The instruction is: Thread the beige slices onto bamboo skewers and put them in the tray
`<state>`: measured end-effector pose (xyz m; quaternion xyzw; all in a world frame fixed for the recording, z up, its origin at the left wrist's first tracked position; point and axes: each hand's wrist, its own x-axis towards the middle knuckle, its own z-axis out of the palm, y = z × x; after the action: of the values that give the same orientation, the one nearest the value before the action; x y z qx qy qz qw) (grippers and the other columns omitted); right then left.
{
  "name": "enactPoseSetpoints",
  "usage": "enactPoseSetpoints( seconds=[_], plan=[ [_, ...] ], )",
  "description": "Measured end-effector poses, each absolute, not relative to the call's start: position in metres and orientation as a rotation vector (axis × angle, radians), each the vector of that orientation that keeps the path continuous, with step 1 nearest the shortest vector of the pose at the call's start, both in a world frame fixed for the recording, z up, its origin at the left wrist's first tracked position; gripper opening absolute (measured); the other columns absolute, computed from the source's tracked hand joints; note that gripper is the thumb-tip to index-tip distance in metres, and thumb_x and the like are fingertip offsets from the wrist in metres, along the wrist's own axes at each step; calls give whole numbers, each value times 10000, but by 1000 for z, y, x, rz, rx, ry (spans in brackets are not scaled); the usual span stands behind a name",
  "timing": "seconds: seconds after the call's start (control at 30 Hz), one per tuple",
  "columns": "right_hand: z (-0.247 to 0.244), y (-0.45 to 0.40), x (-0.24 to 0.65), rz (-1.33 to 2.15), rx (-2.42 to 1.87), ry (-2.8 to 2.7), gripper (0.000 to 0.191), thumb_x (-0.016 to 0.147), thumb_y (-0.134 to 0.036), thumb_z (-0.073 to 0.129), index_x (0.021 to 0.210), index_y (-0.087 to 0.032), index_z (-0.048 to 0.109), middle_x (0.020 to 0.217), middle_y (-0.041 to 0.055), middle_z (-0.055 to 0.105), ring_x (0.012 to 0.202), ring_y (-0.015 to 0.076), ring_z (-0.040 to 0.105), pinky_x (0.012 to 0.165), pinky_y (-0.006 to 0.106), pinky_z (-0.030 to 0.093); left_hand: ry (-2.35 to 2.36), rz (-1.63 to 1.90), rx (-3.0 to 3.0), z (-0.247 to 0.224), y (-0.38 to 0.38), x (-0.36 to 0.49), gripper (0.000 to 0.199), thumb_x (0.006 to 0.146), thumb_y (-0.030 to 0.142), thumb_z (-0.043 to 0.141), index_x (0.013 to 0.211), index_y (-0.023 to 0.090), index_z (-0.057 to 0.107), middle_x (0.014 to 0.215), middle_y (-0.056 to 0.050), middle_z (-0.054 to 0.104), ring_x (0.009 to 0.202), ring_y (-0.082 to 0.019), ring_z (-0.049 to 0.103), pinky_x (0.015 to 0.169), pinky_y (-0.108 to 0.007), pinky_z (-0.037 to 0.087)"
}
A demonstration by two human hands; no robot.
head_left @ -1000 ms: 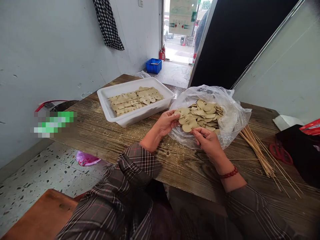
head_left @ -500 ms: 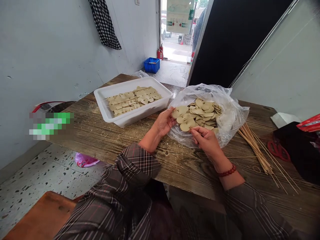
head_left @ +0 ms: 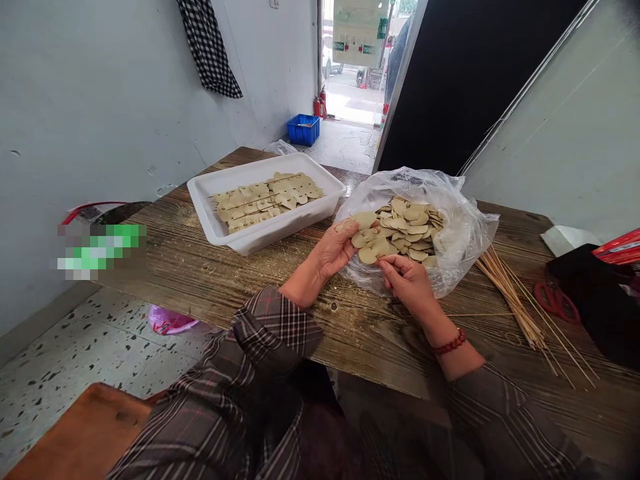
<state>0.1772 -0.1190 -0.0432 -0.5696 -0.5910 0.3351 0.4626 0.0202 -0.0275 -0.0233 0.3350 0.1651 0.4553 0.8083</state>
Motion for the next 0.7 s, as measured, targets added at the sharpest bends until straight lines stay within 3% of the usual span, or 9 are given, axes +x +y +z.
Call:
enactPoseSetpoints(
  seconds=[0.33, 0.7],
  plan=[
    [-37, -122, 174, 764, -1427, -1556, 343, 873, -445, 544, 905, -162, 733, 492, -31, 518, 444, 115, 443, 467, 242, 327, 513, 1086, 737, -20, -21, 15, 312, 827, 310, 663, 1087, 137, 657, 1008, -123, 739, 1051, -256, 670, 911, -386, 537],
    [-48, -120, 173, 629, -1450, -1593, 292, 884, -386, 530, 882, -172, 728, 537, 1, 577, 538, 159, 534, 517, 258, 364, 483, 1092, 696, -18, -32, 22, 263, 814, 207, 672, 1053, 107, 627, 1006, -131, 734, 985, -236, 694, 904, -385, 545]
  ],
)
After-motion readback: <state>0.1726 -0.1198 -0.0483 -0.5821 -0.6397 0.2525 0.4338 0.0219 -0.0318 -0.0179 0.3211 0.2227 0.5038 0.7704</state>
